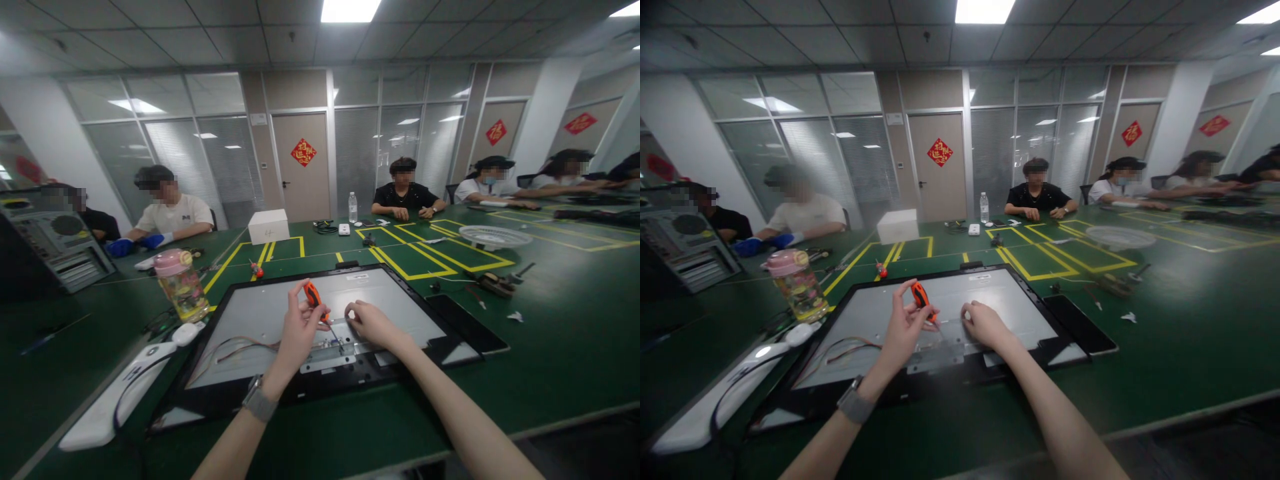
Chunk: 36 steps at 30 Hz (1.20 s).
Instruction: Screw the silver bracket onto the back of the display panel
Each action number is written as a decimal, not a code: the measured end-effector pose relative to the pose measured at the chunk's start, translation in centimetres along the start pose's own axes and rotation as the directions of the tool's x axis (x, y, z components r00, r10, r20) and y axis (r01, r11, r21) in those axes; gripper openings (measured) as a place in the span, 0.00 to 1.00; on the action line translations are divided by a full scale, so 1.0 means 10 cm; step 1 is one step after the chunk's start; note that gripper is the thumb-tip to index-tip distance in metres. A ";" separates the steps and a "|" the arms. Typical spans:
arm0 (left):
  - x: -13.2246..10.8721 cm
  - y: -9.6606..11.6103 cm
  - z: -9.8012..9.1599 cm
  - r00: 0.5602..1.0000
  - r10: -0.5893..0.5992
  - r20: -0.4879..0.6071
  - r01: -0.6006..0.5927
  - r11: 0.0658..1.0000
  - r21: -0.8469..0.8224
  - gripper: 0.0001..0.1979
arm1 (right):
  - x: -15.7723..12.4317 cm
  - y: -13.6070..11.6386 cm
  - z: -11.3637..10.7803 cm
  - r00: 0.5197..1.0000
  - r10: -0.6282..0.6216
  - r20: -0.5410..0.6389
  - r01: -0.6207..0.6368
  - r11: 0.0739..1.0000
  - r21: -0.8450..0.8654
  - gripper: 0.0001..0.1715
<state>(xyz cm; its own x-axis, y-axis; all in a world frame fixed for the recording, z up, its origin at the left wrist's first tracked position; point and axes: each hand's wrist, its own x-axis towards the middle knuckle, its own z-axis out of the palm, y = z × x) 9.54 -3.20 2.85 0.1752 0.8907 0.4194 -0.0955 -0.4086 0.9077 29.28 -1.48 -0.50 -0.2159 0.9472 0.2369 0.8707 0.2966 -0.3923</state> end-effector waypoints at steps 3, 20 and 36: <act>0.00 -0.04 0.00 1.000 0.003 0.005 -0.003 1.000 0.029 0.32 | -0.01 -0.01 0.00 1.000 0.001 0.013 0.000 1.000 -0.014 0.11; -0.08 -0.10 0.02 0.991 0.099 0.086 -0.116 0.967 0.226 0.24 | -0.01 -0.02 -0.01 0.999 -0.001 0.035 0.002 1.000 -0.023 0.12; -0.14 -0.07 0.14 0.959 0.262 0.107 -0.282 0.914 0.292 0.19 | 0.00 -0.04 -0.02 0.999 0.001 0.043 0.001 0.999 -0.039 0.12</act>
<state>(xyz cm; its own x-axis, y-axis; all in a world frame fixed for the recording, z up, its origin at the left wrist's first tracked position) 10.70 -4.46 1.63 0.2483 0.7260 0.6413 0.1490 -0.6828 0.7152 29.05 -1.63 -0.21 -0.2337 0.9519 0.1980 0.8873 0.2921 -0.3570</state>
